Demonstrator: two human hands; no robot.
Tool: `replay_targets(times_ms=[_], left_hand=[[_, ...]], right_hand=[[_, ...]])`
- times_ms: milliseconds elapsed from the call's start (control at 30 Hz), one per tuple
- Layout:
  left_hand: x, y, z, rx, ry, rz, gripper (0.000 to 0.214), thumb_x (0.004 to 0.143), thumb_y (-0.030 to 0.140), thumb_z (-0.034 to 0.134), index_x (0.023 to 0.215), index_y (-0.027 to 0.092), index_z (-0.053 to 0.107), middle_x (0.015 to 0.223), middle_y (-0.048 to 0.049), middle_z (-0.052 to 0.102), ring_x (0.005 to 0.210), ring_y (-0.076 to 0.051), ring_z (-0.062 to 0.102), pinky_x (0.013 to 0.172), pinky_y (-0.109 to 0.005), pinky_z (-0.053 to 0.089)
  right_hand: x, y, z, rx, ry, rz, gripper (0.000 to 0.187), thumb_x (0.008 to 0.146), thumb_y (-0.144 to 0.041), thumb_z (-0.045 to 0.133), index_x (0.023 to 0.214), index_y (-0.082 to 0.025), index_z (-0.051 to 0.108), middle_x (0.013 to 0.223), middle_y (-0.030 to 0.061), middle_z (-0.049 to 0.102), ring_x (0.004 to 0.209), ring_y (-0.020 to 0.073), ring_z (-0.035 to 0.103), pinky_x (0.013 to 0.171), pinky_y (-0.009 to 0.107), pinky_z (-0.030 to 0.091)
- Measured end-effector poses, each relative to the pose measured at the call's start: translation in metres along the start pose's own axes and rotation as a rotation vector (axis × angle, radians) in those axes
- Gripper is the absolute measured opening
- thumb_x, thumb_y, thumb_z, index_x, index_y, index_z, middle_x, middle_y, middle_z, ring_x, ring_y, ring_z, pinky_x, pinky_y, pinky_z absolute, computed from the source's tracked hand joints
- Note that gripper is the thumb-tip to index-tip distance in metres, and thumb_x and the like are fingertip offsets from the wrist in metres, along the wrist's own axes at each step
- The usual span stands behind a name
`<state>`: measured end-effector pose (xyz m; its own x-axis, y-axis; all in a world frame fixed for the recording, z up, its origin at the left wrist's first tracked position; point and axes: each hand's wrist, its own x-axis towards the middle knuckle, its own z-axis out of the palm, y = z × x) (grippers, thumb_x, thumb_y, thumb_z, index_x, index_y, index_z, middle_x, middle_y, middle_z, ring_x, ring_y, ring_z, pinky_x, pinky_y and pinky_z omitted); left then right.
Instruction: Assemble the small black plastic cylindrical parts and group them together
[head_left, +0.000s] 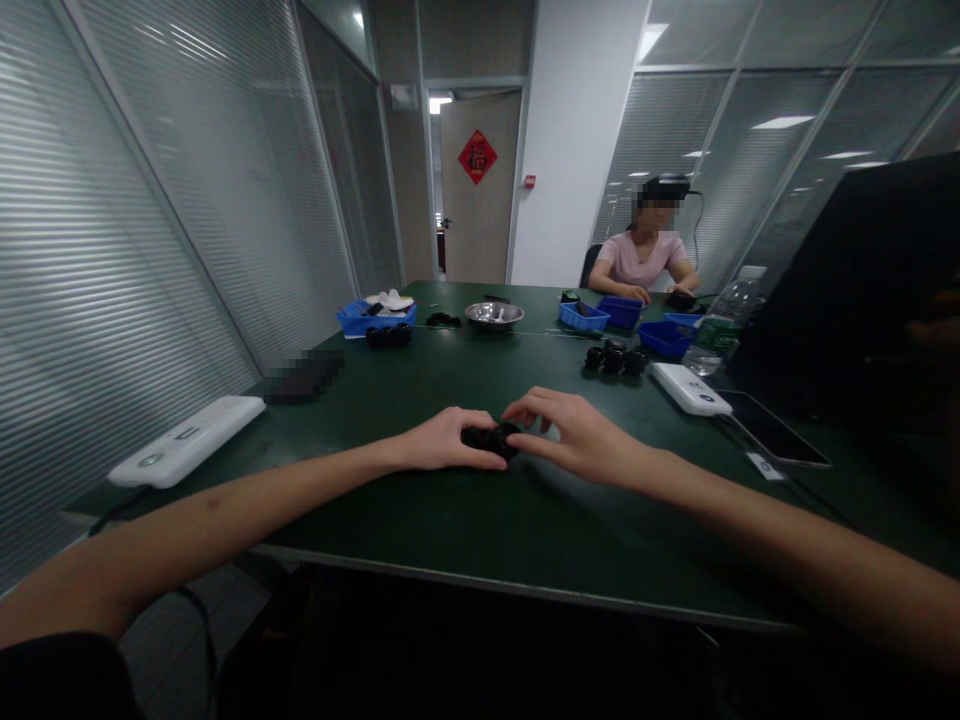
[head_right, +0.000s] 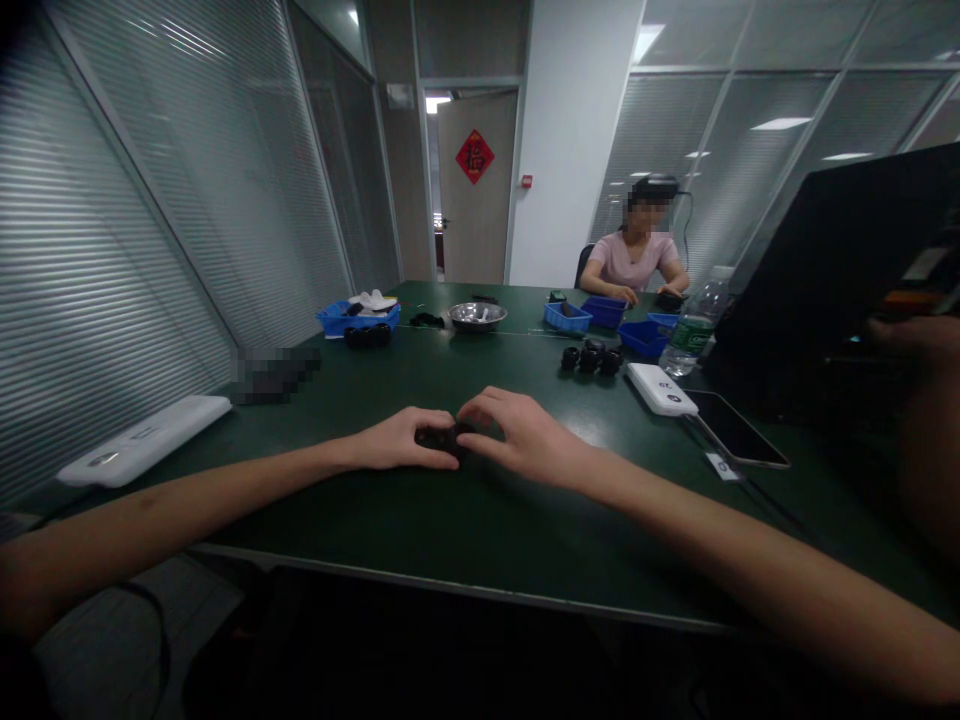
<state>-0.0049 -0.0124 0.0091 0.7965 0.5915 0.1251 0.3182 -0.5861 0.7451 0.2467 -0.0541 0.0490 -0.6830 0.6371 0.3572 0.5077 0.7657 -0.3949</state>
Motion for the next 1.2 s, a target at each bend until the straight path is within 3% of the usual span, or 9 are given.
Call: replay_targets(times_ms=[100, 267, 467, 667, 867, 1067, 1200], left_hand=[[0.0002, -0.0009, 0.0002, 0.002, 0.001, 0.003, 0.042, 0.085, 0.051, 0.076, 0.111, 0.019, 0.073, 0.102, -0.0033, 0.066, 0.094, -0.021, 0.061, 0.082, -0.031, 0.044], [0.0005, -0.0033, 0.0009, -0.037, 0.009, -0.007, 0.044, 0.085, 0.049, 0.077, 0.116, 0.019, 0.072, 0.108, -0.0046, 0.068, 0.096, -0.021, 0.063, 0.084, -0.032, 0.045], [0.0001, -0.0004, 0.0002, -0.017, 0.0, 0.001, 0.04, 0.086, 0.05, 0.076, 0.111, 0.019, 0.073, 0.105, -0.0041, 0.067, 0.094, -0.02, 0.062, 0.081, -0.03, 0.044], [-0.0003, -0.0015, 0.0, -0.019, 0.011, -0.023, 0.044, 0.083, 0.051, 0.078, 0.111, 0.018, 0.072, 0.106, -0.0043, 0.068, 0.095, -0.021, 0.063, 0.082, -0.031, 0.045], [0.0001, 0.0022, -0.0004, 0.0, 0.002, 0.006, 0.041, 0.085, 0.049, 0.076, 0.111, 0.017, 0.073, 0.104, -0.0044, 0.067, 0.094, -0.02, 0.062, 0.08, -0.03, 0.044], [0.0001, -0.0027, 0.0013, -0.043, 0.022, -0.046, 0.049, 0.08, 0.051, 0.08, 0.115, 0.017, 0.073, 0.105, -0.005, 0.071, 0.095, -0.022, 0.065, 0.082, -0.031, 0.046], [-0.0004, -0.0008, 0.0011, -0.078, 0.02, -0.047, 0.047, 0.082, 0.047, 0.08, 0.117, 0.016, 0.072, 0.109, -0.0052, 0.071, 0.098, -0.022, 0.065, 0.083, -0.031, 0.047]], right_hand=[[-0.0003, 0.0016, -0.0011, 0.033, -0.05, -0.018, 0.026, 0.098, -0.034, 0.065, 0.12, -0.02, 0.068, 0.11, 0.0084, 0.068, 0.092, 0.0203, 0.067, 0.084, 0.038, 0.057], [-0.0021, -0.0008, -0.005, 0.059, -0.076, -0.144, 0.036, 0.097, -0.017, 0.06, 0.132, -0.024, 0.062, 0.128, 0.009, 0.065, 0.116, 0.0244, 0.063, 0.099, 0.043, 0.053], [-0.0012, -0.0005, -0.0006, -0.012, -0.012, -0.049, 0.027, 0.099, -0.035, 0.064, 0.12, -0.019, 0.067, 0.112, 0.0099, 0.067, 0.096, 0.0226, 0.067, 0.088, 0.041, 0.056], [-0.0015, -0.0026, -0.0051, 0.057, -0.093, -0.154, 0.034, 0.096, -0.017, 0.064, 0.129, -0.023, 0.064, 0.125, 0.0087, 0.065, 0.112, 0.023, 0.064, 0.095, 0.039, 0.053], [-0.0002, -0.002, -0.0028, 0.002, -0.021, -0.038, 0.029, 0.098, -0.037, 0.065, 0.12, -0.019, 0.068, 0.11, 0.0093, 0.069, 0.094, 0.0217, 0.067, 0.085, 0.039, 0.056], [-0.002, -0.0002, -0.0031, 0.058, -0.099, -0.16, 0.037, 0.097, -0.016, 0.062, 0.133, -0.022, 0.062, 0.127, 0.0085, 0.066, 0.111, 0.0215, 0.065, 0.095, 0.038, 0.054], [-0.0021, -0.0019, -0.0022, -0.001, -0.037, -0.107, 0.033, 0.098, -0.027, 0.064, 0.131, -0.022, 0.062, 0.124, 0.0092, 0.066, 0.109, 0.0239, 0.065, 0.095, 0.041, 0.054]])
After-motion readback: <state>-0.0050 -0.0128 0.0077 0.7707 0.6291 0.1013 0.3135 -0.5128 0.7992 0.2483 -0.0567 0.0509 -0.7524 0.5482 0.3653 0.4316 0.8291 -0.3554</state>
